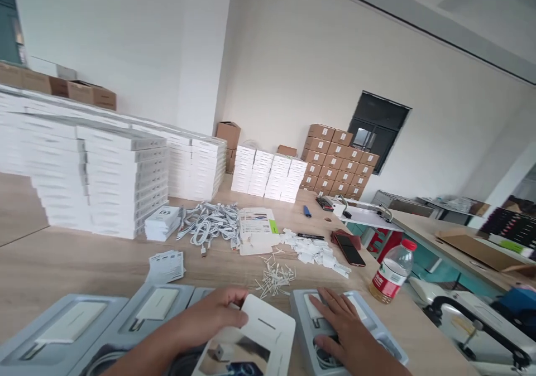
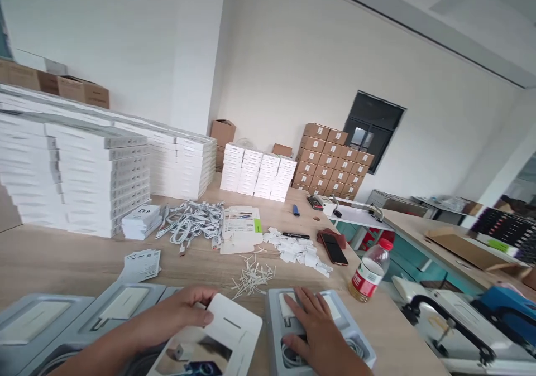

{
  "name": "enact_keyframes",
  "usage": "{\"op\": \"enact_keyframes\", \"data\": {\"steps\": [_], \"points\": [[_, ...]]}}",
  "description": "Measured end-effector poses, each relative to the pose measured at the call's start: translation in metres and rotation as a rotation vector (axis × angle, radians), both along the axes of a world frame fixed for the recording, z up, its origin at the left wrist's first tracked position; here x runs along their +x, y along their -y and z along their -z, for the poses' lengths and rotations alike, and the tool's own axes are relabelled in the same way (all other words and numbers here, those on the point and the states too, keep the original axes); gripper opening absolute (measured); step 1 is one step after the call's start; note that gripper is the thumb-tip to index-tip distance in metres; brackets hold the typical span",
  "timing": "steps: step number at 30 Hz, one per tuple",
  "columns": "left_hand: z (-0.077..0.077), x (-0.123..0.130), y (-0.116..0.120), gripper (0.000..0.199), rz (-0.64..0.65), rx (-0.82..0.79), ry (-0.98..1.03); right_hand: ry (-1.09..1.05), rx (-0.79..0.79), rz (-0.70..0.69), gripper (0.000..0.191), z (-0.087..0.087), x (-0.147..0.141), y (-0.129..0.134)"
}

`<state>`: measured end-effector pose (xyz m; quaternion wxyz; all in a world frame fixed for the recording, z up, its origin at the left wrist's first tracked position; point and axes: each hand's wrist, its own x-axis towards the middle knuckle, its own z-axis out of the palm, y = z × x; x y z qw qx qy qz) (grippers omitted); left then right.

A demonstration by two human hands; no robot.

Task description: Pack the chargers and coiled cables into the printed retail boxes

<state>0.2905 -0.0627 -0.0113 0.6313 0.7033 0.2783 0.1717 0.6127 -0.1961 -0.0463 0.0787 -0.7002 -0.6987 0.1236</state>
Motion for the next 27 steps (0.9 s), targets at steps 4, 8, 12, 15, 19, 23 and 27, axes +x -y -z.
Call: {"op": "enact_keyframes", "data": {"steps": [4,8,12,15,19,23,27], "points": [[-0.001,-0.027,-0.019,0.026,-0.042,-0.092,-0.012,-0.056,0.008,0.042,0.071,-0.001,0.023,0.009],[-0.012,-0.026,-0.028,0.036,-0.237,-0.242,0.077,-0.136,0.039,0.051,0.069,-0.006,0.032,0.002],[-0.024,0.011,-0.016,0.029,-0.105,-0.230,0.231,-0.045,0.233,0.122,0.046,-0.023,0.026,-0.044],[-0.022,0.031,-0.004,0.017,0.015,-0.068,0.153,0.063,0.214,0.179,0.036,-0.030,0.025,-0.095],[-0.011,0.023,0.003,0.027,0.066,0.047,0.024,0.201,0.112,0.220,0.030,-0.025,0.026,-0.145],[-0.007,0.004,0.000,0.050,0.048,-0.035,0.057,0.356,0.018,0.201,0.022,-0.020,0.020,-0.160],[-0.011,-0.004,-0.003,0.045,-0.055,0.024,-0.019,0.448,-0.006,0.213,0.021,-0.027,0.011,-0.160]]}}
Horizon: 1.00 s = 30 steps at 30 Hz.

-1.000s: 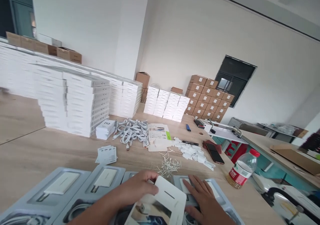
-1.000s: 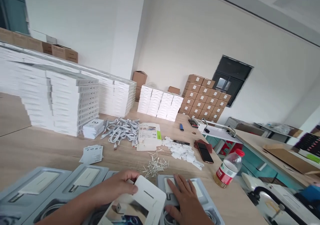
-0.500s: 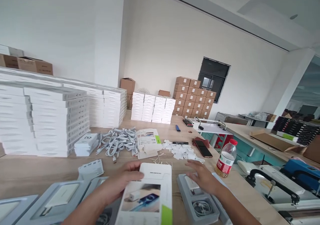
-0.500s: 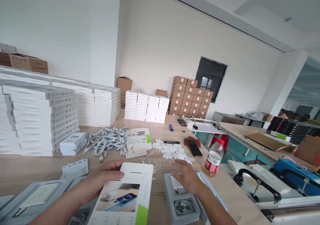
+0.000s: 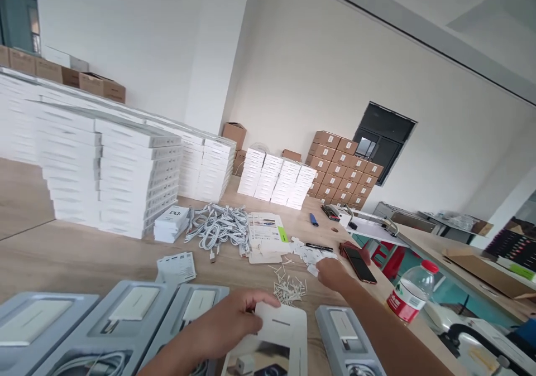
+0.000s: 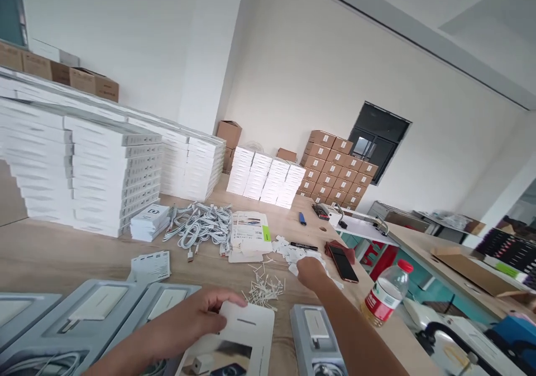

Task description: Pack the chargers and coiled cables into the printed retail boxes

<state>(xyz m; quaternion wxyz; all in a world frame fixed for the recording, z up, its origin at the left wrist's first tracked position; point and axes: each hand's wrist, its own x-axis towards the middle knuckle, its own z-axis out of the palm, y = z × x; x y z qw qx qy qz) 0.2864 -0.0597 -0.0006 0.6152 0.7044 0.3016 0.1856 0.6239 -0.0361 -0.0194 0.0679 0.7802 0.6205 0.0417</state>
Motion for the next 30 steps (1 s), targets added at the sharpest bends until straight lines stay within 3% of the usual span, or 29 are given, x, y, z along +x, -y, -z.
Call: {"op": "enact_keyframes", "data": {"steps": [4,9,11,13,15,17,22,27,30], "points": [[0.000,-0.002,-0.003,0.032,0.017,0.112,-0.095,-0.023,0.129,0.065,0.016,-0.019,-0.013,0.003],[0.005,-0.003,-0.007,0.029,0.004,0.188,-0.063,-0.264,0.312,-0.043,0.044,-0.033,-0.065,0.026],[0.006,-0.004,-0.009,0.039,-0.014,0.213,-0.059,-0.496,0.332,-0.144,0.048,-0.028,-0.095,0.042],[0.007,-0.005,-0.010,0.046,-0.030,0.237,-0.038,-0.967,0.340,-0.266,0.042,-0.018,-0.121,0.058],[0.008,-0.004,-0.011,0.045,-0.035,0.246,-0.014,-1.306,0.286,-0.330,0.038,-0.007,-0.138,0.070],[0.009,-0.002,-0.011,0.039,-0.012,0.237,-0.004,-1.447,0.227,-0.336,0.035,0.005,-0.146,0.077],[0.008,0.004,-0.008,0.032,0.024,0.256,-0.040,-1.501,0.353,-0.302,0.037,0.021,-0.143,0.081],[0.011,0.007,-0.006,0.031,-0.052,0.278,-0.083,-1.235,0.444,-0.425,0.019,0.015,-0.141,0.086],[0.012,0.009,-0.003,0.030,-0.056,0.311,-0.092,-1.090,0.476,-0.481,0.019,0.010,-0.143,0.088]]}}
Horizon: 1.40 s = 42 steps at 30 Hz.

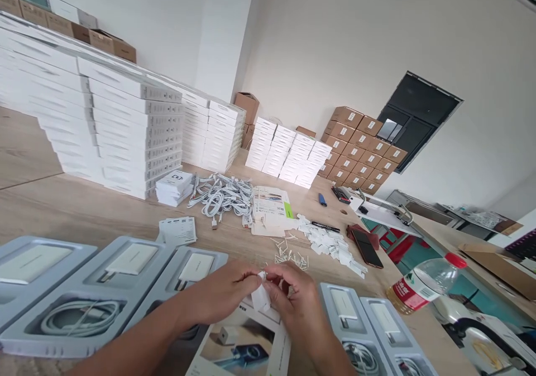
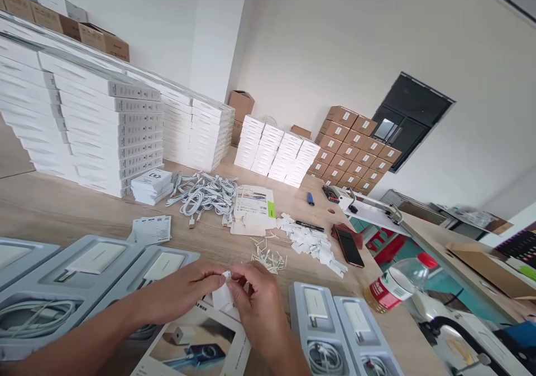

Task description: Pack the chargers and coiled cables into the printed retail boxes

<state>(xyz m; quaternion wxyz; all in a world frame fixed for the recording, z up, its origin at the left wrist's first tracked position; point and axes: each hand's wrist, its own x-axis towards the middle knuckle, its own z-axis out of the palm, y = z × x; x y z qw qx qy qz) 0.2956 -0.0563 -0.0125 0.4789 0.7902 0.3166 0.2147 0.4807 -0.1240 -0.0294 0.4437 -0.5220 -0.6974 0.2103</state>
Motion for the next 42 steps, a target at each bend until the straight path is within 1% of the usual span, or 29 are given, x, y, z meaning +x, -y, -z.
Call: {"op": "enact_keyframes", "data": {"steps": [3,5,7,10,13,16,20,24,27,30,32,36,39,42], "points": [[0.000,0.003,0.003,0.031,0.039,0.044,-0.023,0.054,0.039,0.078,0.018,-0.001,-0.004,0.000],[0.002,0.005,0.005,0.032,0.048,0.087,-0.056,0.048,0.013,0.123,0.017,0.000,-0.007,0.000],[0.004,0.006,0.007,0.031,0.042,0.138,-0.086,-0.010,-0.085,0.152,0.018,0.000,-0.010,-0.001],[0.005,0.006,0.009,0.031,0.055,0.198,-0.114,-0.167,-0.243,0.139,0.019,-0.002,-0.014,-0.001],[0.002,0.008,0.012,0.034,0.063,0.225,-0.123,-0.310,-0.338,0.112,0.019,-0.005,-0.015,-0.003],[-0.001,0.010,0.015,0.033,0.078,0.220,-0.111,-0.410,-0.415,0.120,0.016,-0.007,-0.015,-0.005],[-0.004,0.010,0.015,0.033,0.064,0.187,-0.123,-0.461,-0.430,0.143,0.012,-0.005,-0.015,-0.008],[0.000,0.009,0.010,0.029,0.026,0.187,-0.134,-0.485,-0.427,0.139,0.013,-0.003,-0.012,-0.010],[0.003,0.009,0.009,0.031,-0.014,0.233,-0.141,-0.444,-0.410,0.114,0.020,-0.004,-0.012,-0.008],[0.003,0.010,0.014,0.034,-0.057,0.279,-0.164,-0.388,-0.408,0.132,0.020,-0.006,-0.015,-0.004],[0.001,0.011,0.018,0.034,-0.053,0.278,-0.165,-0.378,-0.416,0.149,0.018,-0.007,-0.018,-0.003],[-0.002,0.012,0.024,0.031,-0.012,0.307,-0.143,-0.390,-0.435,0.134,0.015,-0.008,-0.021,-0.002],[-0.001,0.013,0.022,0.031,-0.031,0.313,-0.180,-0.391,-0.448,0.144,0.012,-0.008,-0.019,-0.005],[0.000,0.010,0.016,0.033,-0.064,0.294,-0.182,-0.377,-0.440,0.168,0.012,-0.009,-0.007,-0.009]]}}
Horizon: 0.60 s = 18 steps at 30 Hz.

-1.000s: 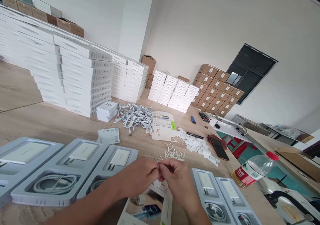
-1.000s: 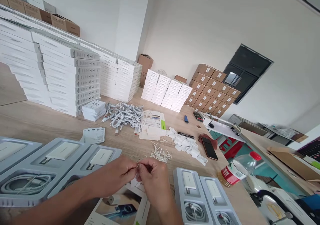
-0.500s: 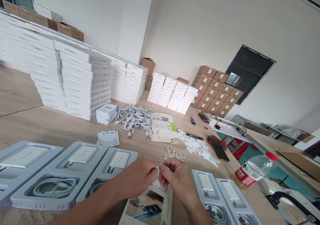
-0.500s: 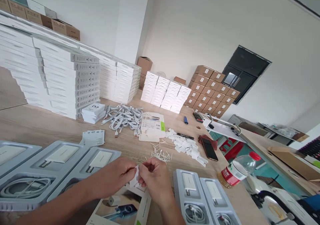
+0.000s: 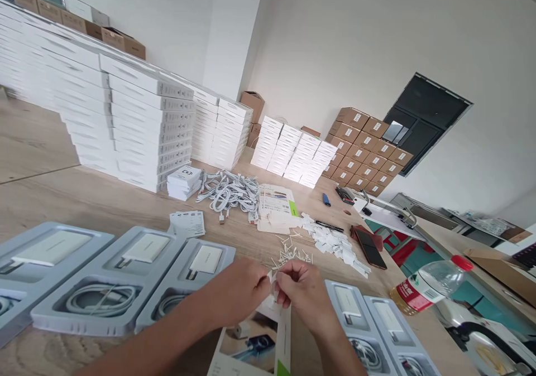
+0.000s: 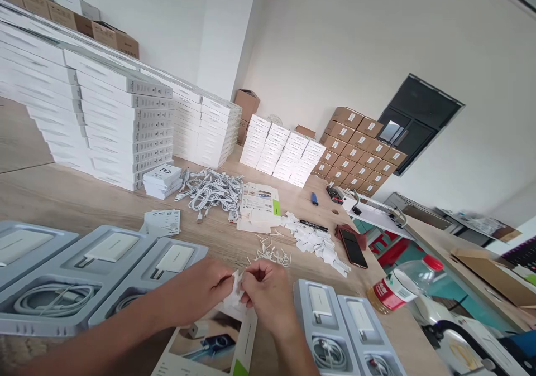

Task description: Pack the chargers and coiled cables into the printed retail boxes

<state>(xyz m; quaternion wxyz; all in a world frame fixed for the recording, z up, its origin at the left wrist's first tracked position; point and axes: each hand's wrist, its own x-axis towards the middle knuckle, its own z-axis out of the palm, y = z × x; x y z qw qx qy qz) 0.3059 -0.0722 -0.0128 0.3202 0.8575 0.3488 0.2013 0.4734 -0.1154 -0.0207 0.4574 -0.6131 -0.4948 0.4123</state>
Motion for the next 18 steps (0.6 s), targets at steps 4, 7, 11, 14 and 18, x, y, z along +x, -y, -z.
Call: {"op": "enact_keyframes", "data": {"steps": [4,7,11,14,18], "points": [[-0.003,-0.007,-0.010,0.035,-0.025,-0.100,0.021,0.082,0.059,0.157,0.013,0.002,0.026,-0.006],[-0.004,-0.011,-0.017,0.036,-0.025,-0.194,0.011,0.273,0.125,0.285,0.012,0.011,0.042,-0.011],[-0.005,-0.011,-0.020,0.037,0.009,-0.244,0.023,0.519,0.210,0.268,0.014,0.026,0.050,-0.015],[-0.005,-0.012,-0.020,0.037,0.030,-0.276,0.032,0.617,0.220,0.216,0.017,0.031,0.049,-0.015],[-0.003,-0.012,-0.021,0.037,0.020,-0.261,0.057,0.462,0.237,0.110,0.025,0.021,0.030,-0.008]]}}
